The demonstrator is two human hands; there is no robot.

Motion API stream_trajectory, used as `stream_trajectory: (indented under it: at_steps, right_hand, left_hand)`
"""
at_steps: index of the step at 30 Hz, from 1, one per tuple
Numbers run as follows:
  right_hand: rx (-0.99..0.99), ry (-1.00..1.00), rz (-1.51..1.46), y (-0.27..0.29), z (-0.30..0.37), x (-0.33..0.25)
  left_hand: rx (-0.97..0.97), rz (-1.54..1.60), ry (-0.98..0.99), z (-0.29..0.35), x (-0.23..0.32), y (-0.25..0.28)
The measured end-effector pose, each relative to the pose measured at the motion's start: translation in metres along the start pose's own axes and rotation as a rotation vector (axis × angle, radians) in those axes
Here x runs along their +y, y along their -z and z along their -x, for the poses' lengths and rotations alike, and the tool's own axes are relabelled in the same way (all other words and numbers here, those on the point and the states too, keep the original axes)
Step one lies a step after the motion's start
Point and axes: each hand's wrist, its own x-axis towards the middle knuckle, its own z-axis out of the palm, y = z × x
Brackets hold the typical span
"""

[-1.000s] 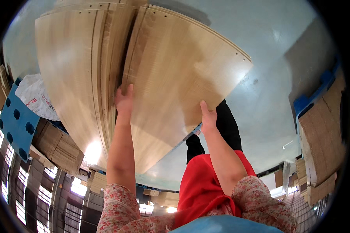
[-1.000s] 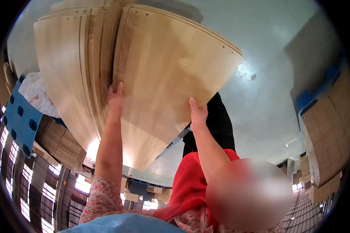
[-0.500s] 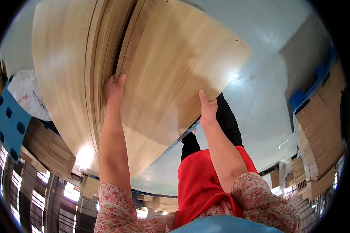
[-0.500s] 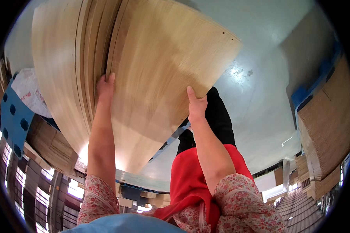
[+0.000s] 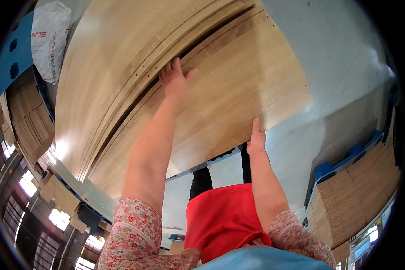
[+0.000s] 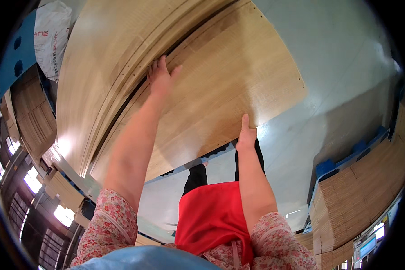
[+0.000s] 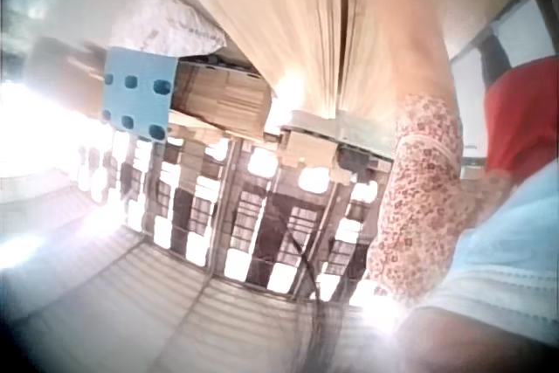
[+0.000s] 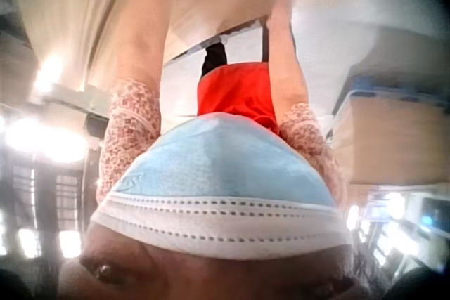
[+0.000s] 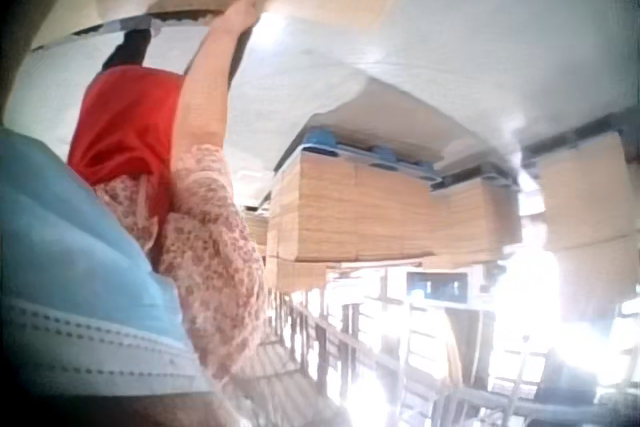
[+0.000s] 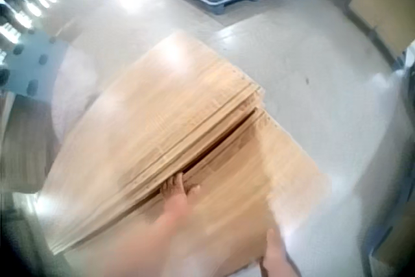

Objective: The person lifts large wood panels one at a time from a stack and feeds them onto the conveyor belt of an industrial processing machine.

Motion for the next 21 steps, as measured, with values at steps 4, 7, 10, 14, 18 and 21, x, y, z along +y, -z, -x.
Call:
stream_trajectory:
  at_steps: [4,7,10,14,18,21]
  right_hand:
    - [-0.002,0.226,0.486,0.041,-0.022,-0.024]
    - [0.274,0.681,0.917,0.082,-0.040,-0.053]
    - [0.156,0.983,1.048,0.049,-0.015,-0.113]
    - [-0.079,1.444,1.275,-0.049,0.005,-0.174]
    - [-0.387,1.907,1.263,-0.185,0.029,-0.187]
    - [-0.450,2.173,1.253,-0.267,0.053,-0.169]
  left_hand:
    - [0.091,0.048,-0.186,0.051,-0.021,0.011]
    - [0.179,0.024,-0.169,0.090,-0.055,0.043]
    - [0.363,-0.058,-0.055,0.119,-0.119,0.067]
    - [0.435,-0.229,0.171,0.107,-0.193,0.105]
    - [0.146,-0.274,0.347,0.088,-0.245,0.119]
    - [-0.002,-0.199,0.369,0.093,-0.253,0.119]
